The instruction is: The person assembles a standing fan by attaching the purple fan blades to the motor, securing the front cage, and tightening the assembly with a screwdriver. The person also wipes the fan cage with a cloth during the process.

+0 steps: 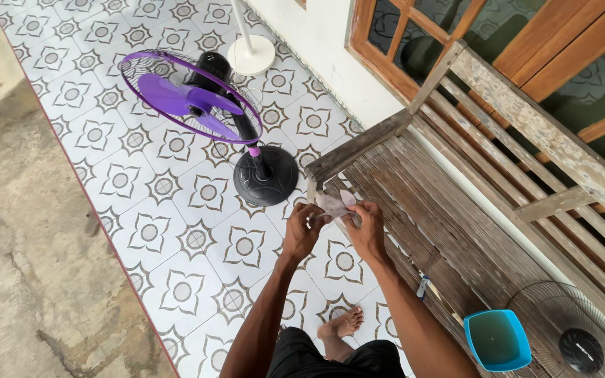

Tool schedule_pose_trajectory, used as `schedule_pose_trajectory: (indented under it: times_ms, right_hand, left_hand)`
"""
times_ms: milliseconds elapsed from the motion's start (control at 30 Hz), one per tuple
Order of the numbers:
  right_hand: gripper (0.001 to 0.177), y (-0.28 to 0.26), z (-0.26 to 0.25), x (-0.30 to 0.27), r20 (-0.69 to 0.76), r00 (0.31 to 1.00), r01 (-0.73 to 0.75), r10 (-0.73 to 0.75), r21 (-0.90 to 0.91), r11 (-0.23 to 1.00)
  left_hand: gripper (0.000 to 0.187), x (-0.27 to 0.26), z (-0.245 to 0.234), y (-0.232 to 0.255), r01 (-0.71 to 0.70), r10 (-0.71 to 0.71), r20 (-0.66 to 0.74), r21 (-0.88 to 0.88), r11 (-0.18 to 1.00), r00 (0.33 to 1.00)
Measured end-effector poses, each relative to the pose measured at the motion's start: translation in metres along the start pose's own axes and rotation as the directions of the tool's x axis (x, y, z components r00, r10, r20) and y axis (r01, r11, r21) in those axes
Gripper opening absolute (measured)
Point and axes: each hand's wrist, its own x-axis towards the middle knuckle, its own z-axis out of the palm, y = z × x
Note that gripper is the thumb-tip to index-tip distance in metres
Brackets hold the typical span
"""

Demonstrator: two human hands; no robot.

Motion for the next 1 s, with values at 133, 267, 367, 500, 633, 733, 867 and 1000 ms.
schedule_pose_trajectory:
  times_ms: [133, 267, 367, 500, 633, 733, 867, 1000]
  right_hand:
    - [0.032, -0.05, 0.025, -0.015, 0.023, 0.975, 0.22, -0.219, -0.055, 0.974]
    - [0.026, -0.09, 0.055, -0.027, 0.106, 0.947, 0.307, -0.302, -0.028, 0.951]
    - [0.019, -0.116, 0.083, -0.04, 0.231, 0.934, 0.206, -0.272, 0.275, 0.939]
    - [0.027, -0.152, 0.119, -0.054, 0.446, 0.893, -0.166, 0.056, 0.212, 0.963]
    - [0.024, -0.182, 0.148, -0.064, 0.551, 0.824, -0.463, 0.136, 0.515, 0.722]
    - [0.025, -0.198, 0.162, -0.073, 0.594, 0.804, -0.41, 0.042, 0.501, 0.762]
    - [0.022, -0.219, 0.174, -0.077, 0.636, 0.77, -0.51, -0.049, 0.66, 0.552]
    - [0.033, -0.241, 0.174, -0.066, 0.536, 0.841, -0.499, -0.07, 0.82, 0.279]
  left_hand:
    - [0.019, -0.017, -0.067, 0.003, -0.211, 0.196, -0.122, -0.127, 0.969, 0.973]
    - [0.019, -0.037, -0.132, -0.005, -0.125, 0.102, -0.199, -0.102, 0.987, 0.975]
    - [0.019, -0.06, -0.176, -0.025, -0.097, 0.112, -0.317, 0.062, 0.993, 0.942]
    - [0.036, -0.095, -0.224, -0.063, -0.049, 0.072, -0.322, 0.077, 0.996, 0.944]
    - [0.057, -0.127, -0.252, -0.101, 0.088, -0.073, -0.128, 0.12, 0.989, 0.989]
    - [0.071, -0.144, -0.26, -0.122, -0.111, 0.146, -0.19, 0.183, 0.977, 0.971]
    - [0.078, -0.155, -0.244, -0.135, -0.315, 0.366, -0.122, 0.308, 0.898, 0.923]
    - [0.036, -0.144, -0.244, -0.138, 0.145, -0.146, 0.017, 0.048, 0.988, 0.989]
